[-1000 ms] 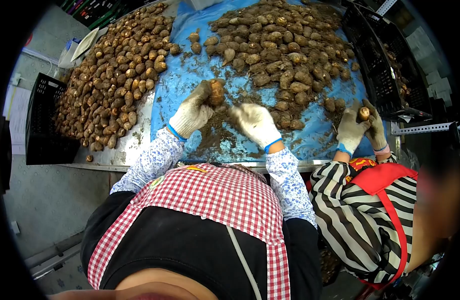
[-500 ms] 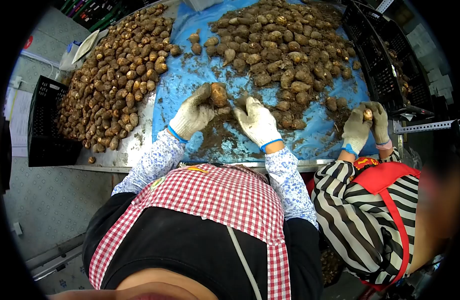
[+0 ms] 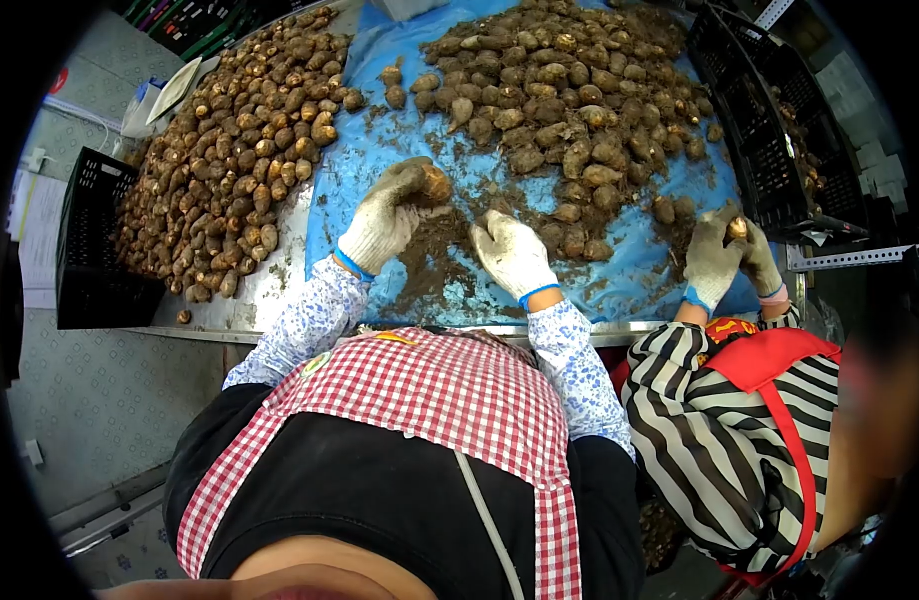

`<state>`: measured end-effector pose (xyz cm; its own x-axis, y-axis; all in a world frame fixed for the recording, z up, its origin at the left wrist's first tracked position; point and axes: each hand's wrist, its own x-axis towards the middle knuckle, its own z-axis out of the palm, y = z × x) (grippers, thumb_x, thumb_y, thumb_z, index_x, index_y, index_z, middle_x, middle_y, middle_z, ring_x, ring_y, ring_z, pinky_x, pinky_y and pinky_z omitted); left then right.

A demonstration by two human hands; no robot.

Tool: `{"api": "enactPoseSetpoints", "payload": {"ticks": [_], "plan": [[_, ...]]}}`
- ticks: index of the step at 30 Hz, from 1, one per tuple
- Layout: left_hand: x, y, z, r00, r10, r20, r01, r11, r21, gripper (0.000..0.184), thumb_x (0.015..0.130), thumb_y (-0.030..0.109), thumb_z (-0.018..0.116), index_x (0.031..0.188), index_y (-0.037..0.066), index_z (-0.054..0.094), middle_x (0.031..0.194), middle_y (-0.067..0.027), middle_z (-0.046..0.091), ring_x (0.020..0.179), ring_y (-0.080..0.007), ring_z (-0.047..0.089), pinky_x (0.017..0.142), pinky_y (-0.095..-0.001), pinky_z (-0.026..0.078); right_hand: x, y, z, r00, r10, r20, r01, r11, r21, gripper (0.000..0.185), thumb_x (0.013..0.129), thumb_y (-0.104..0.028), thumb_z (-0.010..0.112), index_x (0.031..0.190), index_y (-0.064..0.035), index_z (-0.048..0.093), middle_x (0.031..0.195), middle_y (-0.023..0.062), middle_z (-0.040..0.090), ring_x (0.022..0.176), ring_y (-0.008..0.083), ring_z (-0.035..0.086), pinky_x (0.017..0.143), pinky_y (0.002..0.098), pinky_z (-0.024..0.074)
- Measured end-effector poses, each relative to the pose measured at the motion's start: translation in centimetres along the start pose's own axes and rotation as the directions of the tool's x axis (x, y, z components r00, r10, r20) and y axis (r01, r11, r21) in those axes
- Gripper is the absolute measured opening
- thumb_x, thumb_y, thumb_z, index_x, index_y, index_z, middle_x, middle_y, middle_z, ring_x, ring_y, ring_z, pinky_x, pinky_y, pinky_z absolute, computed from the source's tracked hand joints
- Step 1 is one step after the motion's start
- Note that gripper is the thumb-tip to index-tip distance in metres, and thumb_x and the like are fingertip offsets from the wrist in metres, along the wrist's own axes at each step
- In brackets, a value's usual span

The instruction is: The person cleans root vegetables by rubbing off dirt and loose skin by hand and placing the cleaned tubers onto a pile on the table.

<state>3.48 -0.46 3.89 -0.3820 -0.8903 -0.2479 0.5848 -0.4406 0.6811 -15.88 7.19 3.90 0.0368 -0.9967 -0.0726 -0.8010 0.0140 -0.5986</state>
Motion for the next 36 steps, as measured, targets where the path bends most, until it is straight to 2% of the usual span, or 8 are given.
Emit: {"api": "enactPoseSetpoints", "payload": {"ticks": [4, 7, 10, 15, 18, 22, 34, 36], "plan": [[0.0, -1.3, 0.6, 0.997, 0.072, -0.011, -0.071, 0.992, 0.104, 0.043, 0.096, 0.017, 0.059, 0.131, 0.000, 0.044, 0.119, -0.0169, 0.056, 0.106, -0.0277, 0.060, 0.090, -0.0406, 0.055, 0.4, -2.3, -0.5, 0.983, 0.153, 0.099, -0.176, 0.941, 0.290, 0.039, 0.097, -0.040, 0.055, 0.100, -0.0019, 0.061, 0.085, 0.0152, 0.067, 0.078, 0.0316, 0.067, 0.067, 0.0401, 0.0532], [-1.1, -2.0, 2.4, 0.999, -0.031, 0.043, 0.028, 0.998, 0.060, 0.040, 0.096, 0.014, 0.056, 0.132, 0.001, 0.047, 0.125, -0.0148, 0.055, 0.112, -0.0277, 0.058, 0.095, -0.0427, 0.053, 0.9, -2.8, 0.6, 0.932, 0.251, 0.260, -0.337, 0.345, 0.876, 0.030, 0.100, -0.033, 0.056, 0.108, -0.0047, 0.060, 0.079, 0.0010, 0.063, 0.061, 0.0105, 0.060, 0.052, 0.0240, 0.0496], [-1.8, -1.2, 2.8, 0.999, 0.035, 0.008, -0.036, 0.969, 0.245, 0.041, 0.095, 0.014, 0.056, 0.133, 0.002, 0.047, 0.126, -0.0141, 0.055, 0.112, -0.0253, 0.058, 0.095, -0.0388, 0.052, 0.7, -2.4, 0.8, 0.954, 0.205, 0.220, -0.266, 0.231, 0.936, 0.030, 0.098, -0.031, 0.059, 0.111, -0.0032, 0.059, 0.078, 0.0031, 0.063, 0.060, 0.0111, 0.059, 0.054, 0.0246, 0.0508], [-1.7, 1.4, 2.4, 0.964, -0.103, 0.246, -0.026, 0.880, 0.474, 0.051, 0.092, 0.021, 0.058, 0.136, -0.001, 0.045, 0.127, -0.0164, 0.056, 0.113, -0.0250, 0.058, 0.098, -0.0362, 0.049, 0.5, -3.0, -0.1, 0.977, 0.149, 0.154, -0.214, 0.656, 0.724, 0.029, 0.096, -0.023, 0.061, 0.114, 0.0001, 0.061, 0.083, 0.0048, 0.067, 0.069, 0.0101, 0.062, 0.060, 0.0249, 0.0519], [-1.2, 1.5, 2.1, 0.970, -0.088, 0.228, -0.046, 0.851, 0.523, 0.049, 0.094, 0.021, 0.057, 0.136, -0.001, 0.046, 0.128, -0.0161, 0.056, 0.113, -0.0266, 0.058, 0.099, -0.0371, 0.049, 0.8, -2.5, 0.7, 0.989, -0.085, -0.119, 0.129, 0.893, 0.430, 0.030, 0.093, -0.028, 0.062, 0.101, 0.0012, 0.062, 0.084, 0.0190, 0.067, 0.072, 0.0292, 0.067, 0.062, 0.0373, 0.0542], [-0.7, -0.5, 0.1, 0.992, -0.113, 0.062, 0.112, 0.994, 0.018, 0.041, 0.101, 0.018, 0.047, 0.139, 0.003, 0.046, 0.133, -0.0155, 0.055, 0.119, -0.0281, 0.056, 0.099, -0.0403, 0.049, 1.1, -1.2, 0.4, 0.998, -0.056, -0.027, 0.050, 0.981, -0.186, 0.022, 0.091, -0.020, 0.056, 0.097, -0.0004, 0.063, 0.091, 0.0218, 0.067, 0.079, 0.0396, 0.065, 0.070, 0.0457, 0.0526], [-0.9, -1.7, 1.0, 0.990, -0.097, 0.103, 0.113, 0.980, -0.166, 0.044, 0.099, 0.012, 0.052, 0.140, 0.000, 0.041, 0.128, -0.0181, 0.057, 0.117, -0.0285, 0.057, 0.101, -0.0375, 0.050, 1.7, -2.6, 0.1, 0.998, -0.003, -0.055, 0.022, 0.938, 0.346, 0.036, 0.092, -0.036, 0.060, 0.105, -0.0024, 0.066, 0.097, 0.0221, 0.068, 0.090, 0.0356, 0.067, 0.077, 0.0439, 0.0533], [-0.9, -1.7, 0.4, 0.989, -0.132, 0.070, 0.148, 0.940, -0.307, 0.040, 0.100, 0.016, 0.050, 0.137, 0.001, 0.044, 0.127, -0.0164, 0.057, 0.117, -0.0298, 0.057, 0.100, -0.0392, 0.050, 1.9, -2.2, 1.0, 0.983, -0.080, -0.166, 0.098, 0.990, 0.106, 0.027, 0.090, -0.030, 0.061, 0.092, -0.0035, 0.064, 0.083, 0.0182, 0.067, 0.077, 0.0351, 0.066, 0.070, 0.0458, 0.0522]]}}
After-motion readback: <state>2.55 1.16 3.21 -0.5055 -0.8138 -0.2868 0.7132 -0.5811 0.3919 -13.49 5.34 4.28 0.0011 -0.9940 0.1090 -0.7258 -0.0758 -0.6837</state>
